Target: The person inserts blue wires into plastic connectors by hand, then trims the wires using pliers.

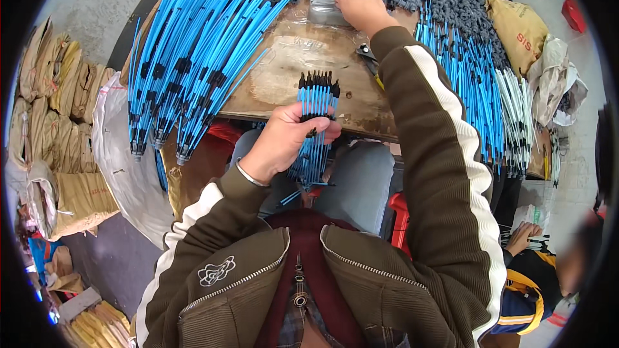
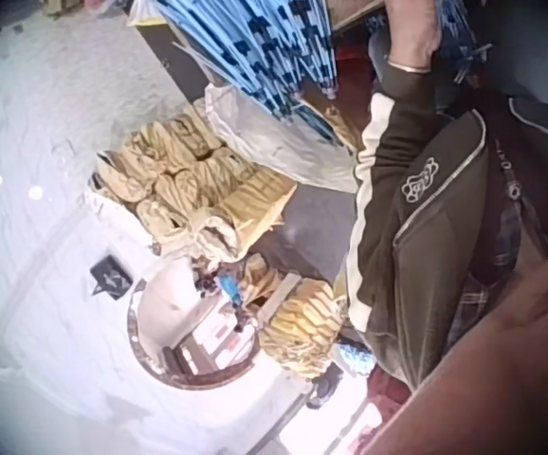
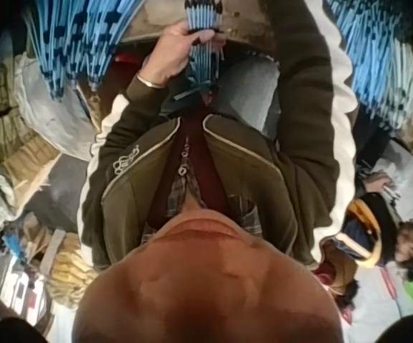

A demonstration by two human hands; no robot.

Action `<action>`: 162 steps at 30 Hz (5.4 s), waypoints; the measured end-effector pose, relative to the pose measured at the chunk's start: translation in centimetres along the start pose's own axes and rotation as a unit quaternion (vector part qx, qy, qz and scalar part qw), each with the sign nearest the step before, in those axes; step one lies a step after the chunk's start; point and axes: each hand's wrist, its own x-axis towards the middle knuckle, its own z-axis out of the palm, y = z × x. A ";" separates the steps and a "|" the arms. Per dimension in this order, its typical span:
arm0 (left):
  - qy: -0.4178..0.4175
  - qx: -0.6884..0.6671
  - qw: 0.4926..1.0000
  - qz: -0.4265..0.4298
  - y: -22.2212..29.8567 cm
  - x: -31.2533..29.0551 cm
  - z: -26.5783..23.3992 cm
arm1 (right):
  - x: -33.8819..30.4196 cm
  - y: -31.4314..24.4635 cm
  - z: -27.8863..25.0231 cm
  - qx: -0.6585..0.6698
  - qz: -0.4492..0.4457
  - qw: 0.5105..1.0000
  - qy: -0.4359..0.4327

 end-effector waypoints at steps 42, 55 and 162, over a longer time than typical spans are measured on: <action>0.001 0.021 0.997 0.071 -1.1 -0.4 0.2 | -16.2 -11.7 -13.6 0.342 0.169 0.902 0.203; 0.007 0.042 0.996 0.078 -0.9 -0.7 0.6 | -16.0 -11.6 -12.9 0.302 0.165 0.915 0.210; -0.141 0.237 0.946 0.172 0.3 -1.9 -0.8 | -2.7 1.2 -0.8 0.180 0.032 0.977 0.105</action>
